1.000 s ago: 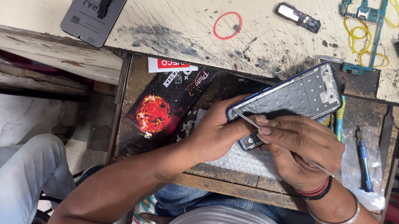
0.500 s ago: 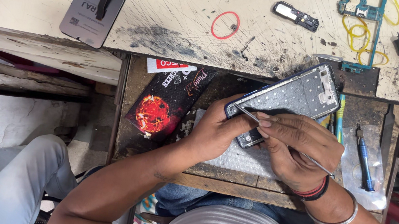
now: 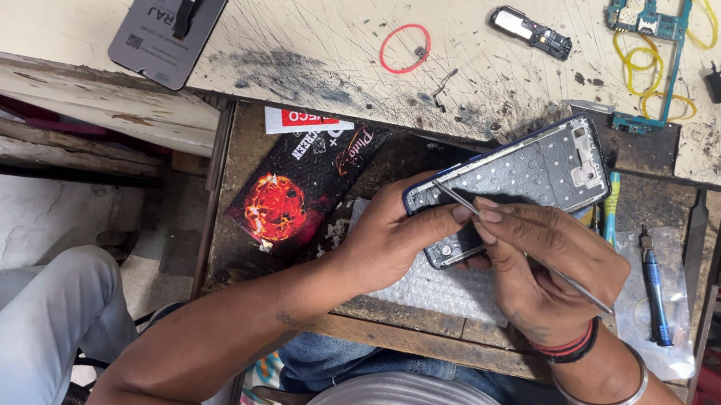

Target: The person uses a metal spudger to pry and scrape the edges and interior of a disassembled smartphone chassis. They work along the frame and around the camera cutout, removing residue and adjusting internal components.

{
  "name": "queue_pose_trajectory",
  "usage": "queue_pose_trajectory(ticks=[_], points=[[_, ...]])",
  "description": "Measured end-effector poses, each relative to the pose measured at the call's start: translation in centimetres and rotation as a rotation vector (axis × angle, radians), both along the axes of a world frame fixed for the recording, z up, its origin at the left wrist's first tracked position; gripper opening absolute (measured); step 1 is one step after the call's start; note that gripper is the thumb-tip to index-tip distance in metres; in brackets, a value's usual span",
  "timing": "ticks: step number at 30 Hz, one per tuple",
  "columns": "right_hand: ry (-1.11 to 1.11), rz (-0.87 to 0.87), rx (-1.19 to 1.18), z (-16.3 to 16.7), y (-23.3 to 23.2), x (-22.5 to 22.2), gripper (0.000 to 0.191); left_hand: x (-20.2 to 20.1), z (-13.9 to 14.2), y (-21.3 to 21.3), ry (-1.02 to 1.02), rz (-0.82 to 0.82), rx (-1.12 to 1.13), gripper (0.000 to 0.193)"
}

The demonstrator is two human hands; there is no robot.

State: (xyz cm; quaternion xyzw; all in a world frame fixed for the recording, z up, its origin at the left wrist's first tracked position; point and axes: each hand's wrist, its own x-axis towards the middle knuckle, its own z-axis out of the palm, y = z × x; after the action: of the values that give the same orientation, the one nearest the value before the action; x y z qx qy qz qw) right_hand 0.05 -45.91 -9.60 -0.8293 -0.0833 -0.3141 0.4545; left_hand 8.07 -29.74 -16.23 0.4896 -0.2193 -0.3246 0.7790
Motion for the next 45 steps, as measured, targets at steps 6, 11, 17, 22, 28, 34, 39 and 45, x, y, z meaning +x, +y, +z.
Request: queue_pose_trajectory(ticks=[6, 11, 17, 22, 28, 34, 39, 45], points=[[0.031, 0.001, 0.030, 0.1, -0.2, -0.2, 0.009, 0.0, 0.6, 0.0, 0.008, 0.007, -0.011, 0.024], [0.021, 0.003, 0.008, 0.1, -0.4, -0.1, 0.009, 0.1, 1.1, 0.0, -0.020, 0.002, -0.030, 0.026], [-0.004, -0.014, 0.027, 0.2, -0.6, 0.1, 0.008, 0.2, 1.7, 0.0, 0.067, -0.040, -0.068, 0.030], [0.013, 0.009, 0.012, 0.7, -0.6, 0.2, 0.009, 0.2, 2.0, 0.1, 0.104, -0.058, -0.082, 0.029], [-0.021, 0.036, -0.037, 1.0, -0.8, 0.4, 0.012, 0.1, 1.5, 0.0, -0.052, -0.012, -0.032, 0.030], [-0.003, 0.037, -0.031, 0.9, -0.8, 0.1, 0.012, -0.1, 1.0, -0.2, -0.026, -0.002, 0.000, 0.028], [-0.017, -0.021, -0.051, 0.7, -1.0, 0.1, 0.013, -0.1, 1.7, -0.2, 0.161, -0.068, -0.120, 0.033], [-0.019, -0.052, -0.037, 0.4, -1.0, 0.0, 0.013, -0.1, 2.3, -0.2, 0.202, -0.090, -0.152, 0.036]])
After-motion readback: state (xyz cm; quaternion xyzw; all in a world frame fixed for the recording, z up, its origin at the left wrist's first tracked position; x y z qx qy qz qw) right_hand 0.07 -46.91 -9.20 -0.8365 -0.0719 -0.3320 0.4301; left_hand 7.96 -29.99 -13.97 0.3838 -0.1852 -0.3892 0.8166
